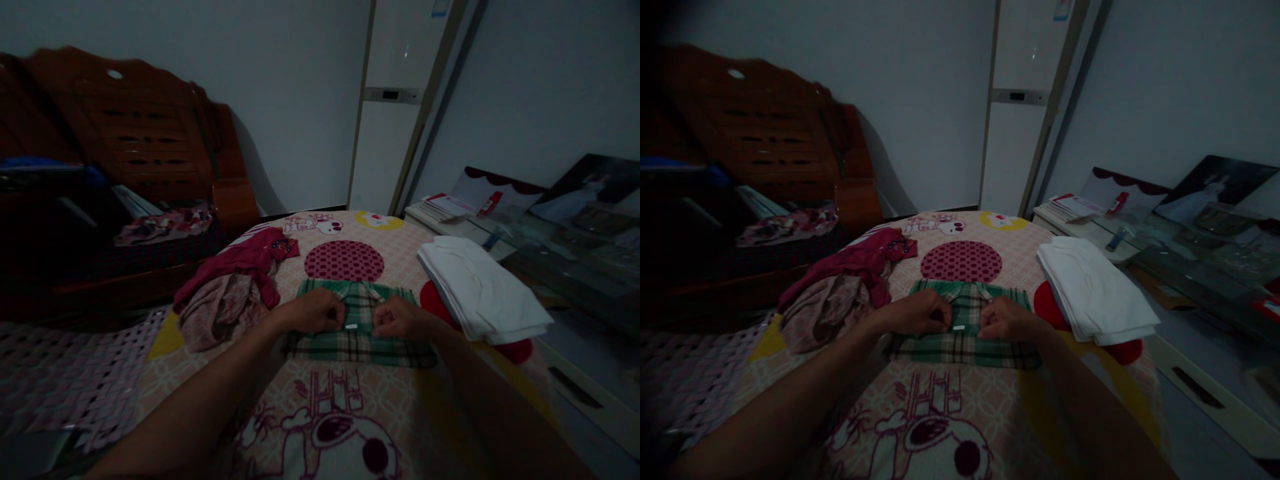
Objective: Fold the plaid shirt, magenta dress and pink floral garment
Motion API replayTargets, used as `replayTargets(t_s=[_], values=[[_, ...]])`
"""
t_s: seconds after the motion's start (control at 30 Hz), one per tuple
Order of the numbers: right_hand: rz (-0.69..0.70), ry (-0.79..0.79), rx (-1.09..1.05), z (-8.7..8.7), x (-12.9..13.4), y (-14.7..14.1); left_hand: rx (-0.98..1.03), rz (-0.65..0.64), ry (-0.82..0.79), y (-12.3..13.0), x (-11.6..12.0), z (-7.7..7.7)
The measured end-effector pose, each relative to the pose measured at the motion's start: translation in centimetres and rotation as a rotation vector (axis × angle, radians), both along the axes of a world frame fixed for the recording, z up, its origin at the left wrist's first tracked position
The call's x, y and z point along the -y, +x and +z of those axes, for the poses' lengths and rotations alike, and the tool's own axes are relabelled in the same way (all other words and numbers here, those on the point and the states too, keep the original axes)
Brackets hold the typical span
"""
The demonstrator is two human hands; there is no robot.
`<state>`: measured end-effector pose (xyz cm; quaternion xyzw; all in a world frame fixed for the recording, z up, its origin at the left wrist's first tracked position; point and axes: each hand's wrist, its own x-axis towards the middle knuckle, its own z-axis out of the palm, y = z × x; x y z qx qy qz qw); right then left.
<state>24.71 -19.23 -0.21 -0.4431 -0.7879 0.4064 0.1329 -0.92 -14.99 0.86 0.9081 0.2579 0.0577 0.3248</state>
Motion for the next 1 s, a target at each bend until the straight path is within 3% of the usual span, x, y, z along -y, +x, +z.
replayTargets(t_s=[0.1,0.2,0.3,0.4,0.63,0.87,1.0], values=[[-0.247,0.072,-0.129,-0.2,-0.3,0.2,0.147,0.064,0.063,0.5,0.2,0.2],[-0.457,0.343,-0.045,-0.8,-0.7,0.4,0.312,0.079,0.176,1.4,0.3,-0.4],[-0.404,0.573,0.233,-1.7,-0.9,0.4,0.316,0.029,0.271,2.4,0.4,-1.7],[-0.311,0.664,0.4,-2.5,-1.0,0.3,0.25,-0.034,0.339,3.0,0.4,-3.0],[-0.356,0.698,0.201,-3.0,-1.4,0.1,0.161,-0.193,0.426,3.2,0.2,-4.1],[-0.275,0.458,0.136,-2.5,-1.5,-0.4,0.058,-0.191,0.464,3.3,0.6,-4.0],[-0.376,0.558,0.013,-2.2,-1.4,-0.2,0.046,-0.192,0.483,3.4,0.6,-4.1]])
